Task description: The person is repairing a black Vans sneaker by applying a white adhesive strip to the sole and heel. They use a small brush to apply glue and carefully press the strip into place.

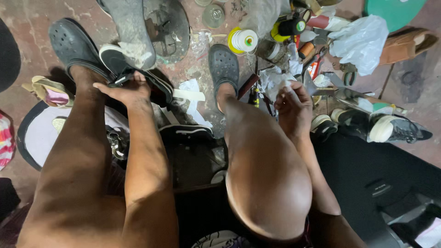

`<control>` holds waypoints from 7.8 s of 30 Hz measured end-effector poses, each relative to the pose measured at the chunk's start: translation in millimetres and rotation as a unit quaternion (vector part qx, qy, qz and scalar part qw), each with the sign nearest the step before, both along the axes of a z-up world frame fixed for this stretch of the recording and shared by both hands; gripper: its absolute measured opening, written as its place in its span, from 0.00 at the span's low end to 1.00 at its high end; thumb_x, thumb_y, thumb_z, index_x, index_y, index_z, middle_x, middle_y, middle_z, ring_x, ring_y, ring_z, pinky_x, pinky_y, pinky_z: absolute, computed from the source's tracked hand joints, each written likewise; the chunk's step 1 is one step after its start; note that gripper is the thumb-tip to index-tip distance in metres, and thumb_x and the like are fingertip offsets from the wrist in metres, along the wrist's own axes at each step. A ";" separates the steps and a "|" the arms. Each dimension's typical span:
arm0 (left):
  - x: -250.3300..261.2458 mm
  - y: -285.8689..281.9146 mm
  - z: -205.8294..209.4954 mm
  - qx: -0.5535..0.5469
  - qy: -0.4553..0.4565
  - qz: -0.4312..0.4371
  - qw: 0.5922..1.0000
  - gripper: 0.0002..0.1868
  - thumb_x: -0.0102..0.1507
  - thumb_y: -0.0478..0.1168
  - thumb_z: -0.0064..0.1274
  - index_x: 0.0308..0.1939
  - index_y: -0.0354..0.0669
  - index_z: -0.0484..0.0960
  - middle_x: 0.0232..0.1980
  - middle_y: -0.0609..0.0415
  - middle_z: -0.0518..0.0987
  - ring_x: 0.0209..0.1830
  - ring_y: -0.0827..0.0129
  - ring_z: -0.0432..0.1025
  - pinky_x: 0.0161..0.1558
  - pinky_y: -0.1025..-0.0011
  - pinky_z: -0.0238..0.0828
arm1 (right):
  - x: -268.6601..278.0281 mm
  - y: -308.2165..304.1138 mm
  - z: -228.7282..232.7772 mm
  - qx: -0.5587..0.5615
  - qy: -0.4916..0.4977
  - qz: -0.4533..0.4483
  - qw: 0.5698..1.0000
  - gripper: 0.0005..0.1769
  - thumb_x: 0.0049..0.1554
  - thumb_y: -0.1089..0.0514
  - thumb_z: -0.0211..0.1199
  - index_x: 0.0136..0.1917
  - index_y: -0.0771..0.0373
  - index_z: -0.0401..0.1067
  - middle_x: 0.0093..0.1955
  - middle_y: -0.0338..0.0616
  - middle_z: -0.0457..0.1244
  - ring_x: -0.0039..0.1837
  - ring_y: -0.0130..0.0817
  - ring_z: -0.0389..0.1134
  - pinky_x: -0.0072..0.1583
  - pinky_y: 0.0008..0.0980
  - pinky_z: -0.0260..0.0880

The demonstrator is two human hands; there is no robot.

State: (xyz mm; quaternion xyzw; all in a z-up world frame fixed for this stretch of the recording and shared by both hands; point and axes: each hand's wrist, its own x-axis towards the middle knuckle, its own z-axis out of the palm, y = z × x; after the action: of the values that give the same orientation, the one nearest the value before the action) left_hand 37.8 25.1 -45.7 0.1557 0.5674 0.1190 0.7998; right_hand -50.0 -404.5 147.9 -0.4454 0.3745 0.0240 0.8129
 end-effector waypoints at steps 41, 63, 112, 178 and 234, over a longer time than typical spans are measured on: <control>78.0 -202.1 38.2 0.640 -0.161 -0.621 0.423 0.37 0.58 0.47 0.71 0.67 0.43 0.72 0.58 0.48 0.77 0.59 0.51 0.74 0.59 0.58 0.74 | 125.8 37.0 -67.7 -0.323 -0.151 0.263 0.896 0.03 0.68 0.66 0.65 0.56 0.68 0.74 0.52 0.38 0.63 0.48 0.24 0.64 0.50 0.25 0.66; 80.3 -162.2 106.3 0.584 -0.205 -0.748 0.241 0.41 0.51 0.61 0.68 0.64 0.48 0.79 0.60 0.37 0.77 0.51 0.41 0.76 0.53 0.48 0.70 | 190.5 16.9 -102.2 -0.474 -0.214 0.491 0.699 0.05 0.56 0.64 0.69 0.46 0.62 0.82 0.43 0.45 0.72 0.42 0.36 0.74 0.46 0.34 0.71; 104.7 -229.5 4.6 0.660 -0.113 -0.667 0.327 0.31 0.56 0.48 0.75 0.57 0.44 0.76 0.50 0.44 0.80 0.50 0.46 0.75 0.49 0.53 0.74 | 115.0 13.0 -79.4 -0.176 -0.106 0.203 0.957 0.05 0.66 0.68 0.66 0.55 0.70 0.76 0.49 0.42 0.69 0.45 0.23 0.69 0.46 0.24 0.71; -95.5 -59.7 439.7 0.453 -0.404 -0.440 0.662 0.15 0.71 0.43 0.51 0.40 0.33 0.82 0.35 0.62 0.76 0.35 0.82 0.68 0.40 0.77 0.66 | -42.7 129.7 275.7 -0.262 -0.412 0.299 0.820 0.06 0.61 0.73 0.64 0.53 0.71 0.74 0.52 0.45 0.64 0.48 0.27 0.67 0.52 0.23 0.68; -95.2 -72.4 422.2 0.507 -0.286 -0.433 0.687 0.15 0.67 0.45 0.56 0.35 0.35 0.84 0.25 0.56 0.80 0.26 0.80 0.70 0.31 0.73 0.67 | -42.8 179.0 269.9 -0.592 -0.454 0.352 0.565 0.13 0.57 0.68 0.71 0.54 0.61 0.74 0.50 0.46 0.66 0.52 0.42 0.72 0.54 0.36 0.74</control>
State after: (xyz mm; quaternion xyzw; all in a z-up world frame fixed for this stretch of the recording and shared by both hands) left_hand -57.4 -47.3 376.5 0.7247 0.0331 0.0677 0.6850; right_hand -92.8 -225.5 417.8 -0.8756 -0.3004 -0.1243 0.3572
